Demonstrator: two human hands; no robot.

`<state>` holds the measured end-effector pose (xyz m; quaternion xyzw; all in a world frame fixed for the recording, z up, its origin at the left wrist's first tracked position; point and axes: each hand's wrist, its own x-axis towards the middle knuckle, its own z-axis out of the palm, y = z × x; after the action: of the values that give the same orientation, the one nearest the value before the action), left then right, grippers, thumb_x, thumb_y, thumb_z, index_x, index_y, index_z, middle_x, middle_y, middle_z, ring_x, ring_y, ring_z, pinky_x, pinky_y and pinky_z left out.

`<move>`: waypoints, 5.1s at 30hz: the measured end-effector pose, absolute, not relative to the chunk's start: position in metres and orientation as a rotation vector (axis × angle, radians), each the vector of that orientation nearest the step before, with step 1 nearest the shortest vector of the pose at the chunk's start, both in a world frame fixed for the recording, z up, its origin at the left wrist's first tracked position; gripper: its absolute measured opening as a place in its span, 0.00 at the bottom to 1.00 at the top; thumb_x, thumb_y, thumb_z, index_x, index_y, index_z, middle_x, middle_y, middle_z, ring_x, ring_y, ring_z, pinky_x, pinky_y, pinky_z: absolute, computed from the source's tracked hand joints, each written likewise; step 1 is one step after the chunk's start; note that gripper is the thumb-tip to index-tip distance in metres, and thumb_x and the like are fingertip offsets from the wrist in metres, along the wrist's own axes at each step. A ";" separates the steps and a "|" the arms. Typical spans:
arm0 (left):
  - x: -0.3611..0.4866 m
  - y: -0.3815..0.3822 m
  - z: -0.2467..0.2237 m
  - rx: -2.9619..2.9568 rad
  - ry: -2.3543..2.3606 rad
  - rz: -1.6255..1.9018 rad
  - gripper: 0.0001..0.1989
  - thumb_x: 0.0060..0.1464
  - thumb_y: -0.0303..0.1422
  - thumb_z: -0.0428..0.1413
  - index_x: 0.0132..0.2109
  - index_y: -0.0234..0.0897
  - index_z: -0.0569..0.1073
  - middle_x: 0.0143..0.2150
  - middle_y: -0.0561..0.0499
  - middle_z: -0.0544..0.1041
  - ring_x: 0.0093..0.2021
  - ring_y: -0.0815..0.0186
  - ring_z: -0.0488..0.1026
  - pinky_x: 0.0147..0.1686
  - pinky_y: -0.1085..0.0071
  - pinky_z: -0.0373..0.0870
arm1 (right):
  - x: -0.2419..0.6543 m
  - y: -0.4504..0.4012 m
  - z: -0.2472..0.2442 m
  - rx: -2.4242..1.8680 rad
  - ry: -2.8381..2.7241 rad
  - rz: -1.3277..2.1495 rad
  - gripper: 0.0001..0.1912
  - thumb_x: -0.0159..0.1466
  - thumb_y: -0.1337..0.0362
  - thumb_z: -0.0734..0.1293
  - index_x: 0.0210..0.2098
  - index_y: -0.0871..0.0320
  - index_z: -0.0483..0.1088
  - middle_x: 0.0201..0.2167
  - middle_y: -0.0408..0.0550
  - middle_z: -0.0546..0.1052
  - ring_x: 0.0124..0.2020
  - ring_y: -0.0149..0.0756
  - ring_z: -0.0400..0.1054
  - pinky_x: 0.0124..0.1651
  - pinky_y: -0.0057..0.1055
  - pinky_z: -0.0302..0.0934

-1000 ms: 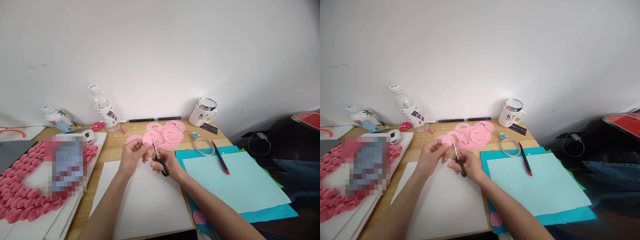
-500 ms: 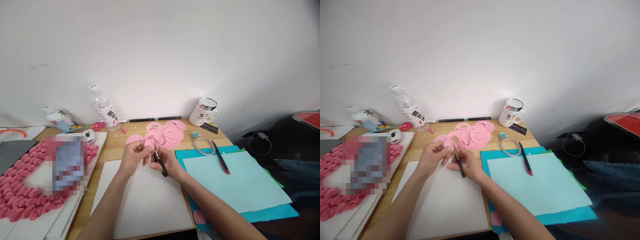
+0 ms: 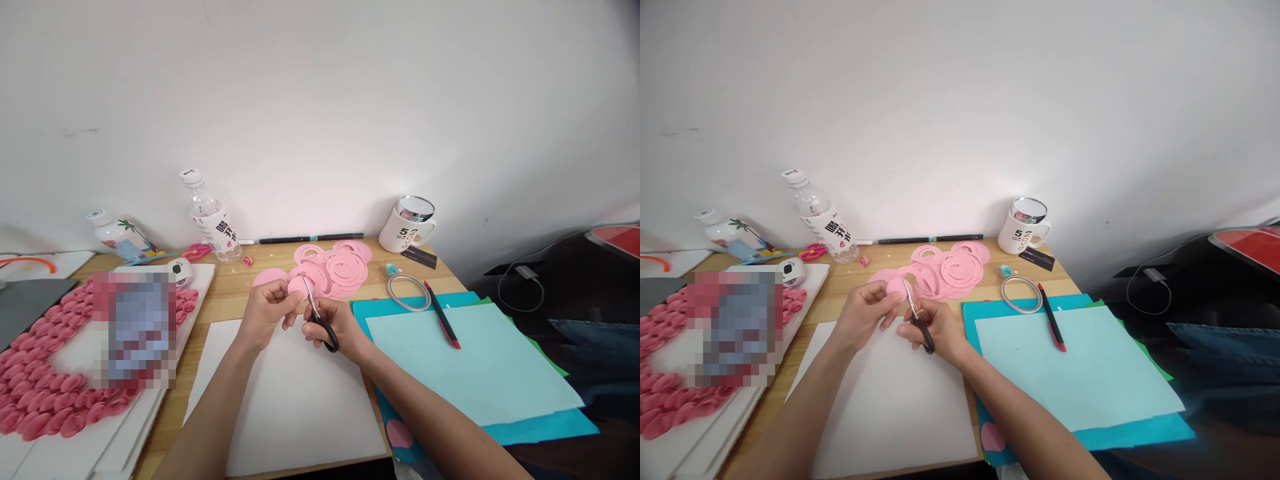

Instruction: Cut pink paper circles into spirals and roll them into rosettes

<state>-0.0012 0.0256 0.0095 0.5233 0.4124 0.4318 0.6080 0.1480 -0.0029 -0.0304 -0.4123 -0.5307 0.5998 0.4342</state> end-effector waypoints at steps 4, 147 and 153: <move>-0.002 0.026 0.010 1.211 0.947 0.995 0.12 0.44 0.34 0.60 0.22 0.33 0.67 0.16 0.58 0.67 0.13 0.78 0.59 0.13 0.78 0.54 | 0.147 -0.003 -0.031 -1.050 -1.307 1.497 0.18 0.47 0.52 0.71 0.24 0.58 0.63 0.13 0.36 0.66 0.13 0.26 0.62 0.17 0.23 0.55; -0.011 0.042 -0.023 2.366 2.125 0.259 0.15 0.56 0.26 0.44 0.50 0.33 0.66 0.40 0.41 0.73 0.38 0.57 0.72 0.28 0.68 0.63 | 0.183 0.035 -0.043 -1.176 -0.834 0.654 0.18 0.54 0.58 0.68 0.41 0.57 0.62 0.42 0.53 0.72 0.46 0.40 0.68 0.49 0.42 0.61; -0.012 0.044 -0.021 2.306 2.158 0.193 0.15 0.58 0.26 0.40 0.40 0.32 0.71 0.37 0.41 0.74 0.33 0.56 0.73 0.27 0.67 0.61 | 0.183 0.036 -0.049 -1.237 -0.841 0.726 0.19 0.53 0.57 0.68 0.41 0.58 0.63 0.42 0.53 0.71 0.47 0.40 0.68 0.50 0.42 0.61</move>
<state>-0.0123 0.0438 -0.0214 0.7286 0.6821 0.0610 -0.0113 0.1830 0.0359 -0.0490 -0.5497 -0.3739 0.3227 0.6737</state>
